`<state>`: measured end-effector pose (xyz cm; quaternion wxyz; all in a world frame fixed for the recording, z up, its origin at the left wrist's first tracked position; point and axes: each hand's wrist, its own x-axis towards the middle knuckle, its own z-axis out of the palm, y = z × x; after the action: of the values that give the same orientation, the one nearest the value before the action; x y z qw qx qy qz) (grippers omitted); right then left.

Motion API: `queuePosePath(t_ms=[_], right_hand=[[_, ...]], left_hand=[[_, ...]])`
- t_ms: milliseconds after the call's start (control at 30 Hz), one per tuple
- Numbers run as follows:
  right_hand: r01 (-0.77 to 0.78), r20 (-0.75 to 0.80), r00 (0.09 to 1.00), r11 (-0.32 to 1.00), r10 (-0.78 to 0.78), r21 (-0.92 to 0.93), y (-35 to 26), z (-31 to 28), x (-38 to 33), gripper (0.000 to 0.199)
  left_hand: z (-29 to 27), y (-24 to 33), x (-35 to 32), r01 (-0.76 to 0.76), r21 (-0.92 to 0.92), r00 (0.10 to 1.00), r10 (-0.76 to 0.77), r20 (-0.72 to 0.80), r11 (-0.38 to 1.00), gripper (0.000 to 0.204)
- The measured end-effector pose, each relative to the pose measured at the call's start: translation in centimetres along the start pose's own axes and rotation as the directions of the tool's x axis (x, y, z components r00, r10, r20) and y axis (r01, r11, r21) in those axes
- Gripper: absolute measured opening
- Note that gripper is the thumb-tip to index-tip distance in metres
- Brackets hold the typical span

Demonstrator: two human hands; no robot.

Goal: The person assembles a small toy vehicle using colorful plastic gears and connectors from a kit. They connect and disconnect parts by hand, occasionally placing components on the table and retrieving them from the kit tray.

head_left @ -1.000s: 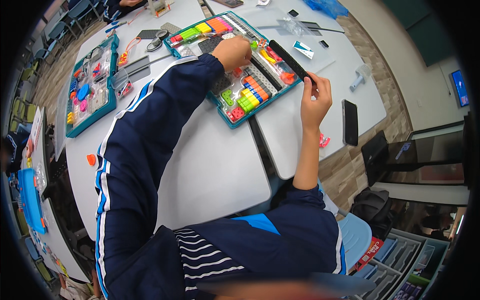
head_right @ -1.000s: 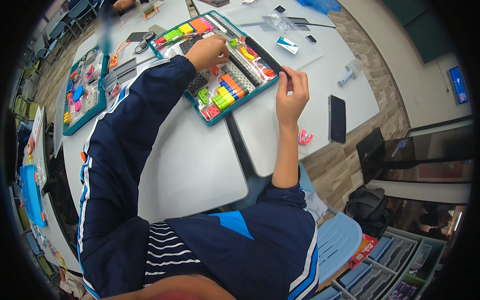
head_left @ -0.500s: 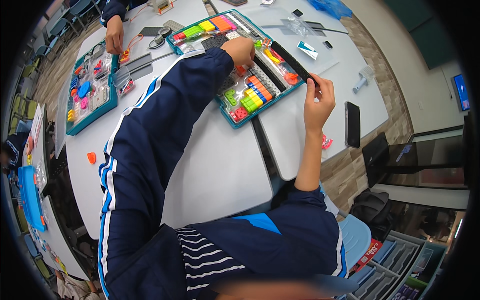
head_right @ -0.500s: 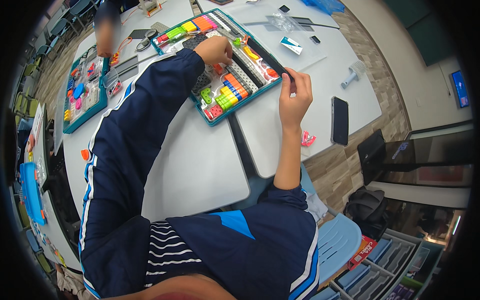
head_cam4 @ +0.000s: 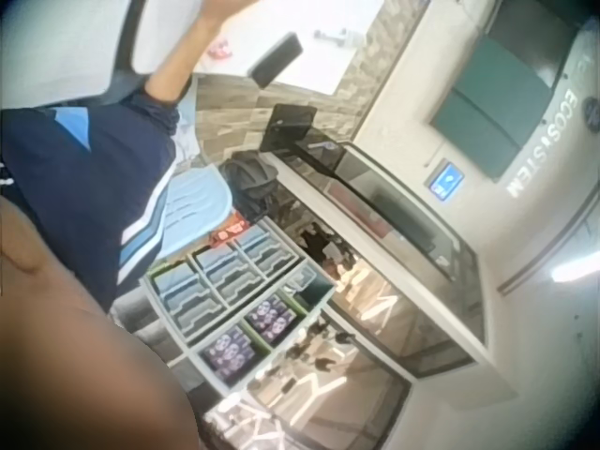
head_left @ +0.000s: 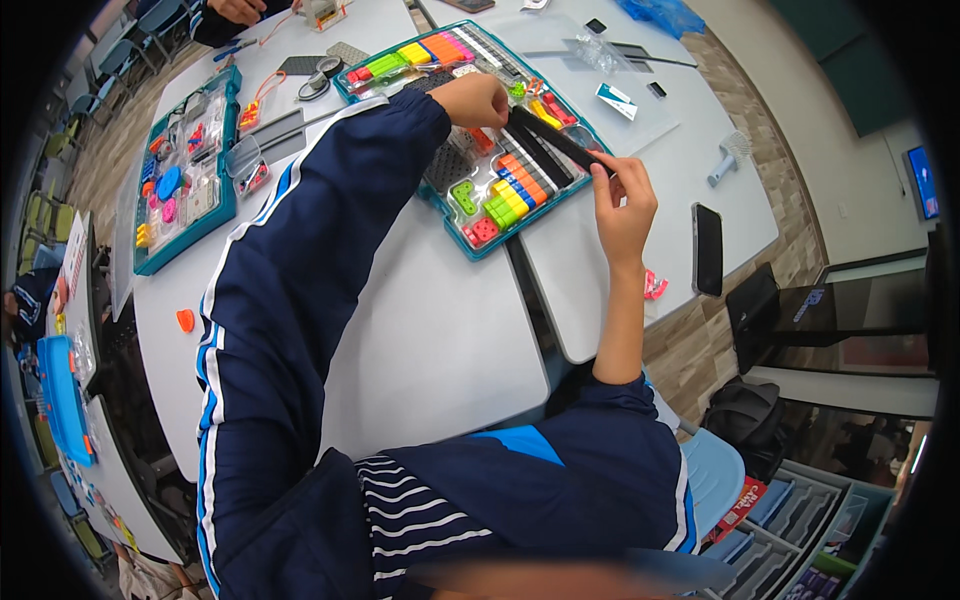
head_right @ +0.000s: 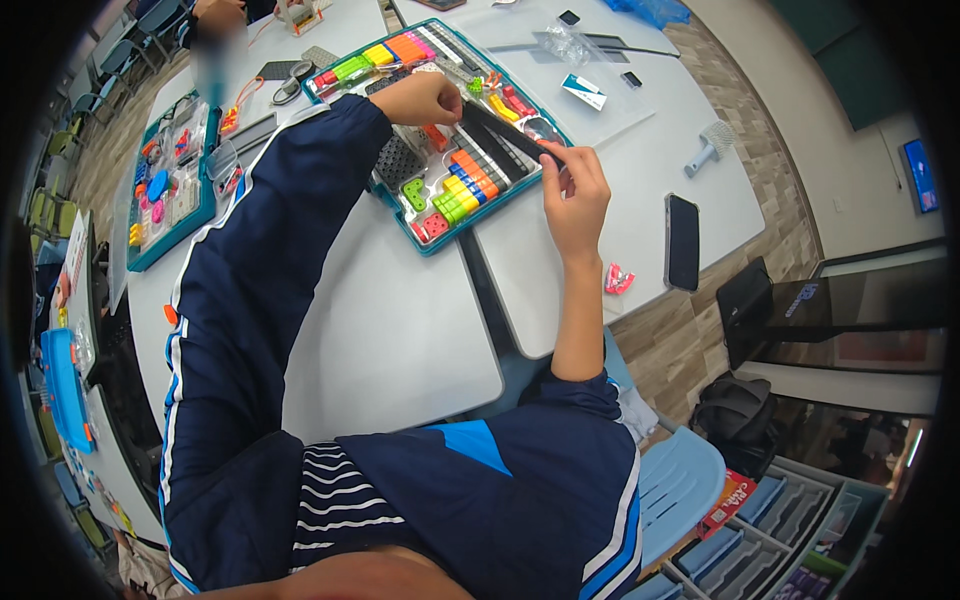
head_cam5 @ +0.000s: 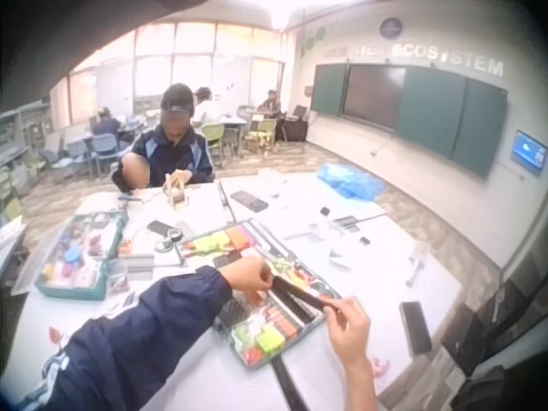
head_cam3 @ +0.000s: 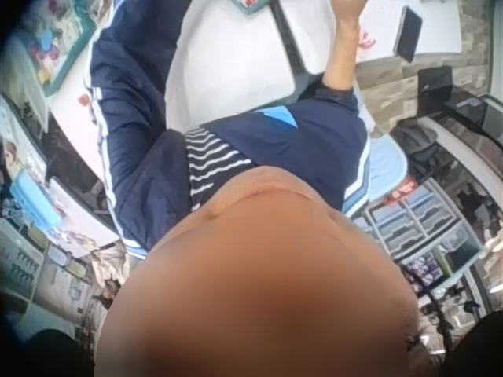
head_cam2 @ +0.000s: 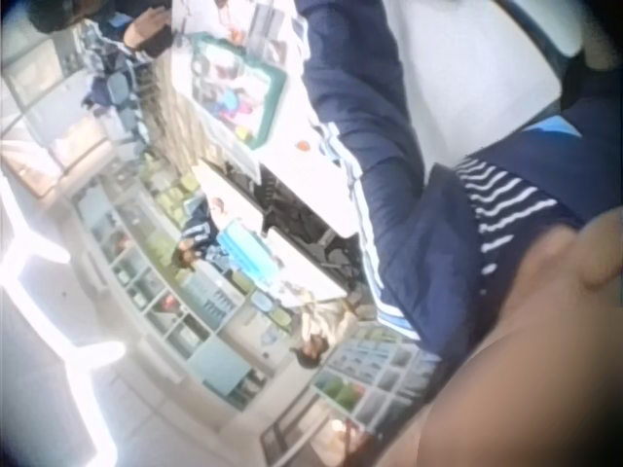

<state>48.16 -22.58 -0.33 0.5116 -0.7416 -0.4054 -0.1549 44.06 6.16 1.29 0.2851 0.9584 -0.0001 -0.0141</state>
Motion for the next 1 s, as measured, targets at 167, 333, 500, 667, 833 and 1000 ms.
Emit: queuePosePath(t_ms=[167,333,500,667,833,1000], right_hand=[[-0.004,0.054,0.999,1.000,0.005,-0.029,-0.4,0.7,-0.3,0.012],[0.042,0.005,0.999,0.993,-0.041,-0.110,-0.6,1.5,-0.7,0.013],[0.082,-0.028,0.996,0.993,-0.084,-0.087,-0.9,2.0,-0.7,0.014],[0.068,-0.027,0.997,0.993,-0.071,-0.099,-1.2,1.8,-0.9,0.013],[0.073,0.037,0.997,0.992,-0.070,-0.102,-0.4,2.0,-0.8,0.014],[0.125,0.115,0.987,0.987,-0.113,-0.103,0.2,2.3,-0.9,0.016]], left_hand=[[0.2,-0.3,-0.6,-0.017,-0.054,0.999,0.015,-0.037,0.998,0.014],[0.6,-0.8,-0.4,-0.008,-0.055,0.993,0.002,-0.117,0.998,0.016],[0.6,-1.5,-0.2,0.025,-0.131,0.991,-0.041,-0.127,0.991,0.017],[0.6,-1.7,-0.3,0.043,-0.166,0.993,-0.061,-0.105,0.985,0.019],[0.7,-1.2,-0.5,0.046,-0.150,0.995,-0.060,-0.084,0.988,0.021],[0.7,-0.6,-1.0,0.068,-0.182,0.995,-0.080,-0.059,0.981,0.024]])
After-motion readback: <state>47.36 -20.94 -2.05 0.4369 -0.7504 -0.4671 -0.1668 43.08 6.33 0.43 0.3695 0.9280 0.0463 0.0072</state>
